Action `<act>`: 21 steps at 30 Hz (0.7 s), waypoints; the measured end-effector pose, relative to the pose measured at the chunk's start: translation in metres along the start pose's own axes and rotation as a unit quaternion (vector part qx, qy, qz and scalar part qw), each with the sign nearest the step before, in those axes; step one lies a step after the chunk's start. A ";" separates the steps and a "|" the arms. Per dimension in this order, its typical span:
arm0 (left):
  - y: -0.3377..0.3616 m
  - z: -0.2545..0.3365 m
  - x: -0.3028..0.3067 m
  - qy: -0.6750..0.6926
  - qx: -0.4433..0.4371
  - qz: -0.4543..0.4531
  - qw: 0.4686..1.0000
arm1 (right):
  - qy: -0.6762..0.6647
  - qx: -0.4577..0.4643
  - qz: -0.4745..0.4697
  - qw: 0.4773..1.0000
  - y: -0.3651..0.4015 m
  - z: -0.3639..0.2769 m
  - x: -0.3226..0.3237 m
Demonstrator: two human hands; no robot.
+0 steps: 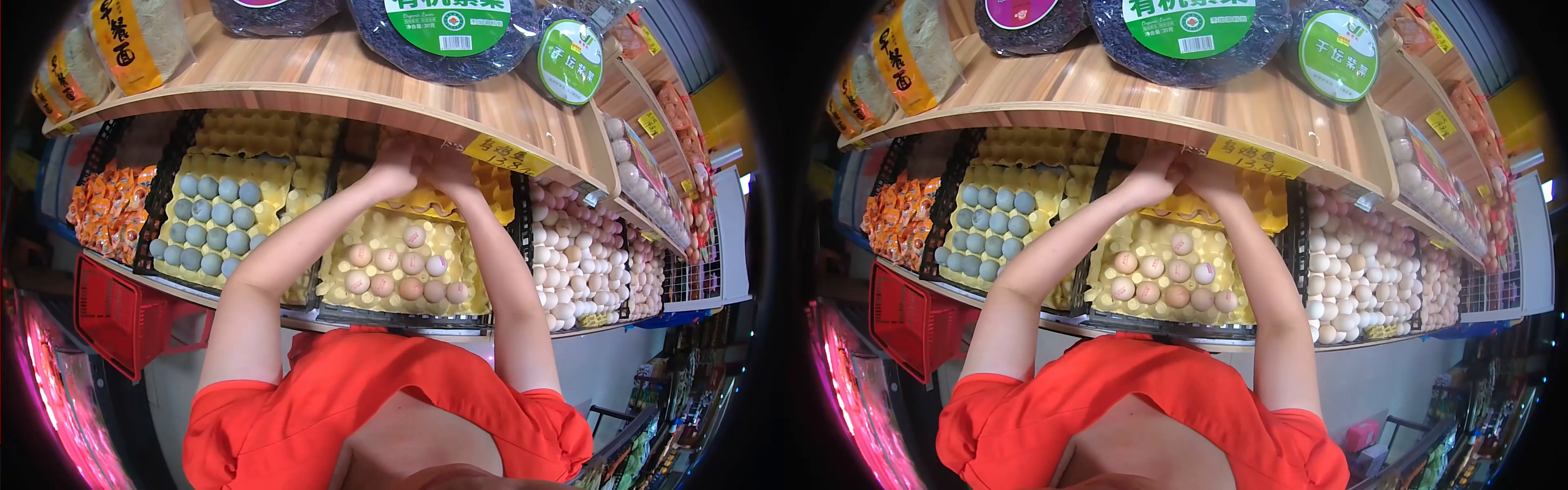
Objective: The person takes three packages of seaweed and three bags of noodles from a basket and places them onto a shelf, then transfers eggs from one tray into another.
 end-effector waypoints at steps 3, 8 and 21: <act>0.002 0.004 -0.002 -0.045 0.013 -0.014 0.999 | 0.029 0.067 0.048 0.996 -0.008 -0.001 -0.001; 0.006 0.013 0.001 -0.099 0.016 -0.031 0.995 | -0.127 -0.070 -0.136 0.980 -0.008 0.001 -0.006; 0.064 0.018 0.005 -0.028 0.012 0.023 0.999 | 0.009 0.108 0.139 0.984 0.050 0.004 -0.004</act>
Point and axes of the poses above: each hand's wrist, its own y-axis away from the middle knuckle, its own x-axis out of the back of the hand, z = x × y, the point moved 7 cm from there along -y, towards the middle knuckle, and after that the axes turned 15 degrees about -z, right-handed, at the moved point
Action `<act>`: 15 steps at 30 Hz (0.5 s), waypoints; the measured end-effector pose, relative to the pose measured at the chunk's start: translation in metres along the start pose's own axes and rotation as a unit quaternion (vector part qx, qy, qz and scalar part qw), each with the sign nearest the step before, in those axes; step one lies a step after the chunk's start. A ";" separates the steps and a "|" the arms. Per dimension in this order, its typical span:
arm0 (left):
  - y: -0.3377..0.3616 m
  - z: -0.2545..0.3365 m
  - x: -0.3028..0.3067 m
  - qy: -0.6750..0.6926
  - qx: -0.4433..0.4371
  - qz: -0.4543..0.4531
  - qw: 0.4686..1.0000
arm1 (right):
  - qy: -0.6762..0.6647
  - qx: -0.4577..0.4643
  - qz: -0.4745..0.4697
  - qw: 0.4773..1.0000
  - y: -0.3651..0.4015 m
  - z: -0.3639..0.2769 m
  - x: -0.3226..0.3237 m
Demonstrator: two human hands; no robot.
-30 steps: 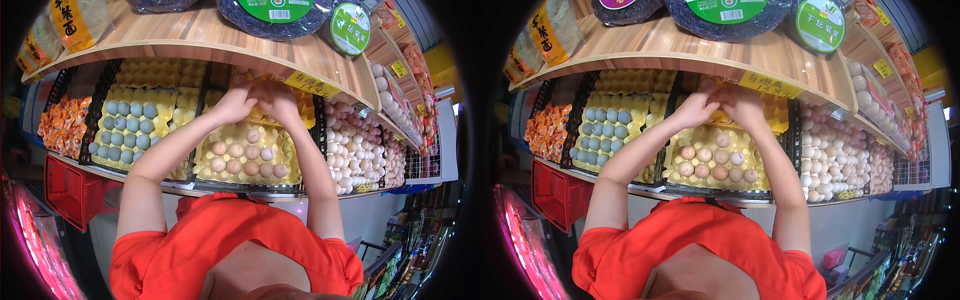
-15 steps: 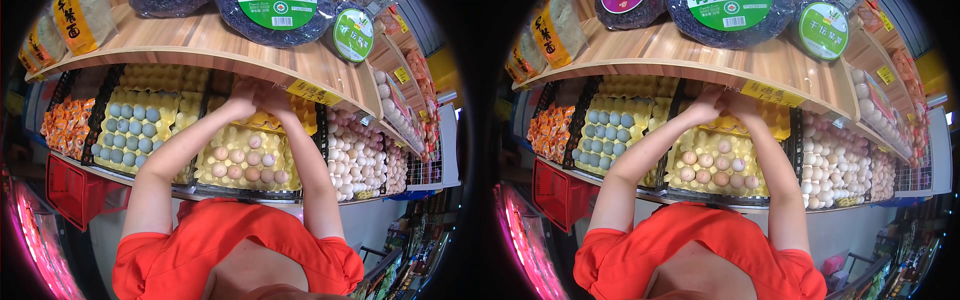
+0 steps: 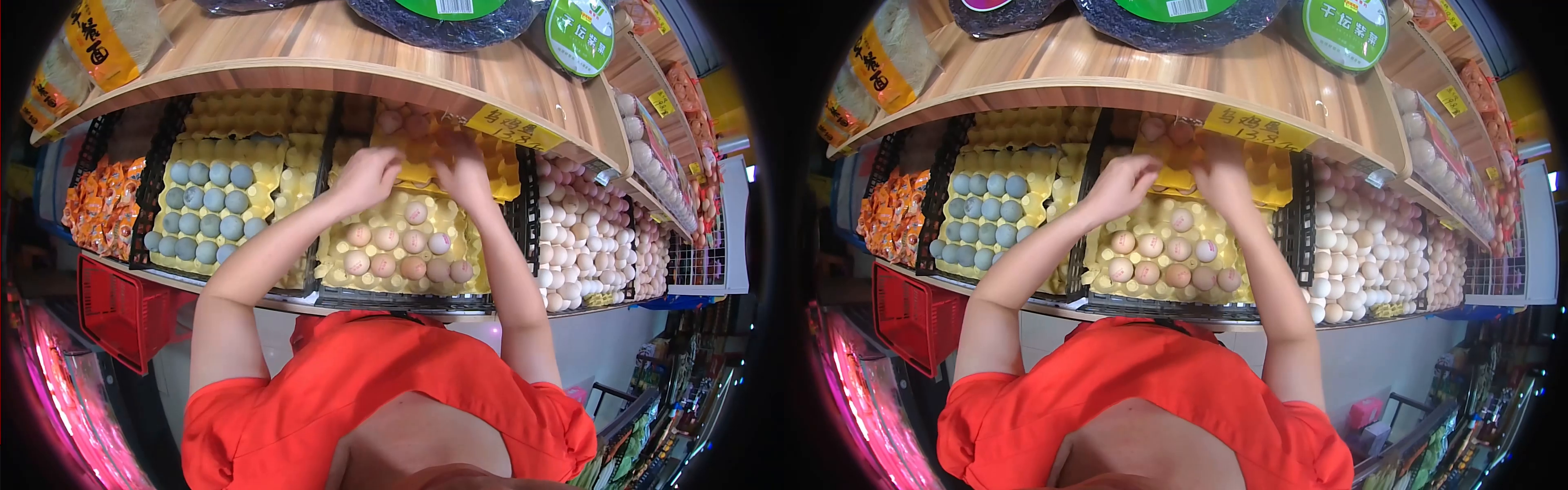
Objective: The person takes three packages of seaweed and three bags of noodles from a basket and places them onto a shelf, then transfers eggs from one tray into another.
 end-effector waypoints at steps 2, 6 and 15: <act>0.012 -0.019 -0.032 0.055 0.108 -0.160 0.980 | -0.143 -0.103 -0.056 0.983 0.031 0.003 -0.011; 0.022 -0.028 -0.078 -0.016 0.159 -0.317 0.935 | -0.173 -0.101 -0.199 0.959 0.062 -0.015 -0.046; 0.018 -0.022 -0.094 0.041 0.220 -0.324 0.919 | -0.124 -0.162 -0.267 0.942 0.064 -0.013 -0.064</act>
Point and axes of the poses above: each hand's wrist, its own y-axis away from the middle knuckle, its own x-axis out of the back of the hand, z = x × y, the point moved 7 cm from there along -y, towards the middle knuckle, and after that the axes turned 15 degrees about -z, right-handed, at the moved point
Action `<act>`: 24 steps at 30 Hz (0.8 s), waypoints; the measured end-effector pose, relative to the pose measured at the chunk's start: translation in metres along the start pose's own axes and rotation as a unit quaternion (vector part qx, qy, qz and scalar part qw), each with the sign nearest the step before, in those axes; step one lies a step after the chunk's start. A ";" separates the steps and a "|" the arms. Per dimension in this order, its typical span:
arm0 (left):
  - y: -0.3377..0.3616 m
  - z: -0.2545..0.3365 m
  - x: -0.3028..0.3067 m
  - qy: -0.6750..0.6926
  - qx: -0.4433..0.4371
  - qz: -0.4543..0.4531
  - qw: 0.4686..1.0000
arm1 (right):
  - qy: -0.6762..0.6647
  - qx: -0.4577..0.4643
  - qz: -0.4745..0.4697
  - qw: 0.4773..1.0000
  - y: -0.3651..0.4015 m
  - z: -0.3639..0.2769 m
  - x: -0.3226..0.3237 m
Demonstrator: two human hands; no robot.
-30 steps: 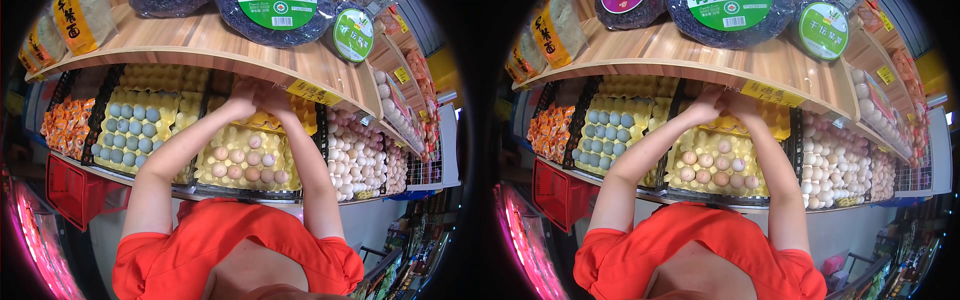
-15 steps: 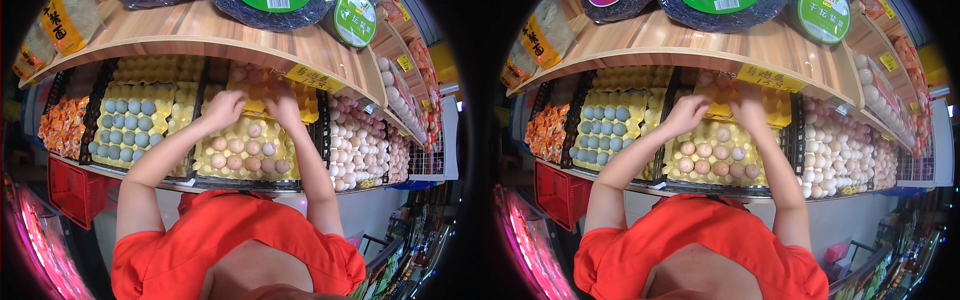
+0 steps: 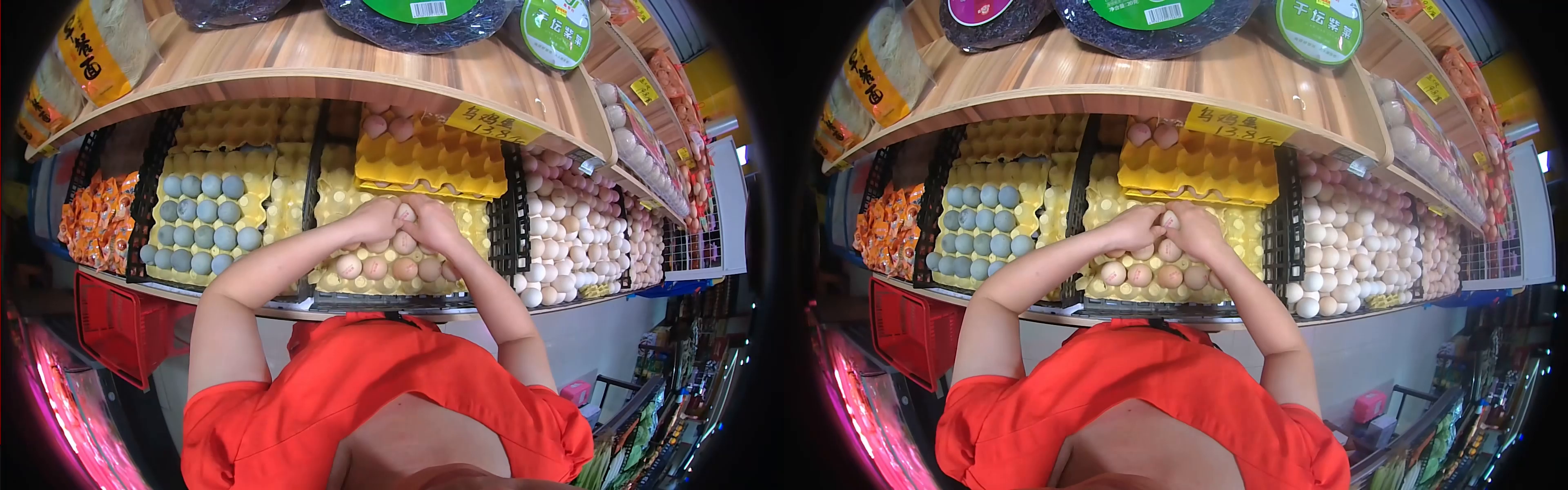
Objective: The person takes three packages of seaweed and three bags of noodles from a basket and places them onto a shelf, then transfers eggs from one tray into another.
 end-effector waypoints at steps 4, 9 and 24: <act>0.027 0.034 0.016 -0.050 -0.147 0.119 0.981 | 0.024 0.046 0.093 0.994 0.020 -0.012 0.026; 0.026 0.059 0.053 -0.026 -0.251 0.236 0.939 | 0.046 0.086 0.271 0.958 0.024 -0.015 0.092; -0.039 0.055 0.094 -0.292 -0.077 0.309 0.902 | 0.031 0.126 0.182 0.975 -0.051 0.015 0.112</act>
Point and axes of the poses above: each hand's wrist, its own y-axis away from the middle knuckle, its own x-axis out of the back of the hand, z = x × y, the point moved 7 cm from there along -y, towards the middle knuckle, and after that the axes turned 15 degrees about -z, right-handed, at the moved point
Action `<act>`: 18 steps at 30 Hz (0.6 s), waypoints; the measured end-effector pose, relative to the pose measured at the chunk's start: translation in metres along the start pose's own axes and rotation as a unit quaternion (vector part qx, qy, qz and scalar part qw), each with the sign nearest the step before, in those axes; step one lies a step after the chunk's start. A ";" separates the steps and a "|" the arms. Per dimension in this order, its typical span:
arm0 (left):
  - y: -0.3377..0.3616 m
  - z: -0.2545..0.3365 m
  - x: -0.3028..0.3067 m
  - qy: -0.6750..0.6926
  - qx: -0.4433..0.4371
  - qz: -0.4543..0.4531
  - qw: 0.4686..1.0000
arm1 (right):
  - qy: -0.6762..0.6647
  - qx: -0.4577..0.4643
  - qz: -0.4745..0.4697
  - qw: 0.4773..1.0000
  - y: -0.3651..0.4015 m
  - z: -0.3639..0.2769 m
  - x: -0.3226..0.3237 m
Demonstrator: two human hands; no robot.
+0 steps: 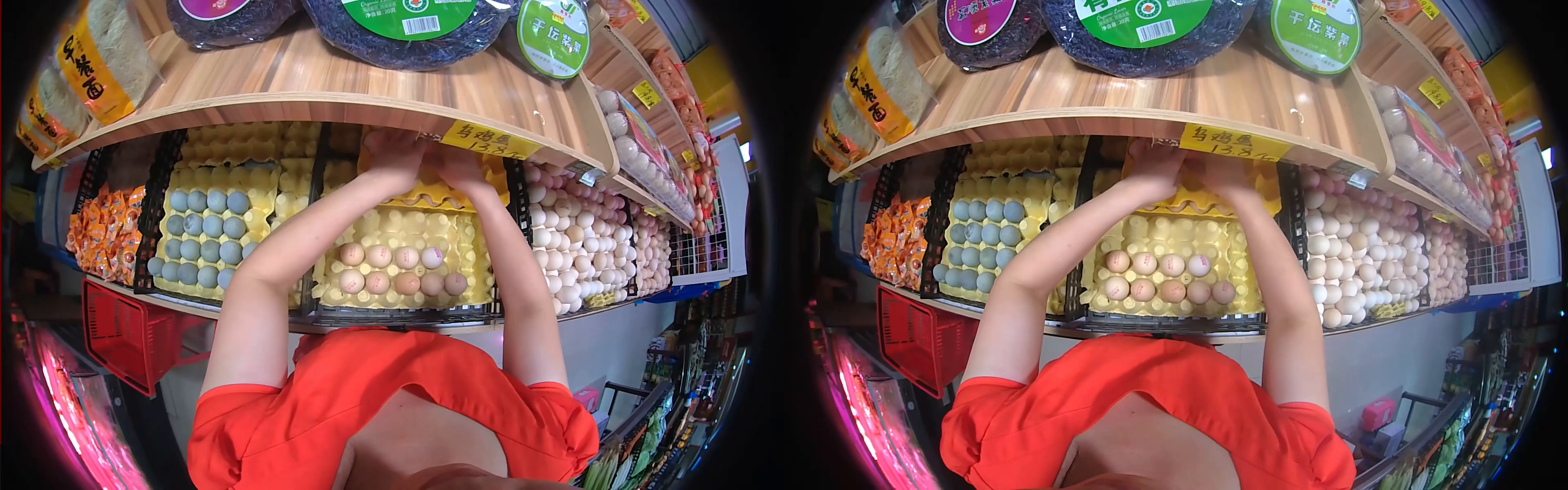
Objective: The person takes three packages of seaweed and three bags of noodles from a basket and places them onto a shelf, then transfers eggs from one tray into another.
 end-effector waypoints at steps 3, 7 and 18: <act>0.004 0.004 0.002 -0.022 0.016 -0.050 0.998 | 0.008 0.003 -0.010 1.000 -0.003 0.008 -0.004; -0.001 -0.003 -0.005 0.018 0.006 -0.070 0.997 | -0.030 -0.003 -0.040 0.999 -0.007 0.015 -0.007; 0.086 0.013 0.023 0.064 -0.152 0.100 0.981 | 0.067 0.029 0.071 0.995 0.043 -0.024 0.014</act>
Point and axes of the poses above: each hand's wrist, its own y-axis away from the middle knuckle, its own x-axis out of the back of the hand, z = x × y, the point moved 7 cm from there along -y, towards the middle knuckle, and after that the axes turned 15 degrees about -z, right-handed, at the moved point
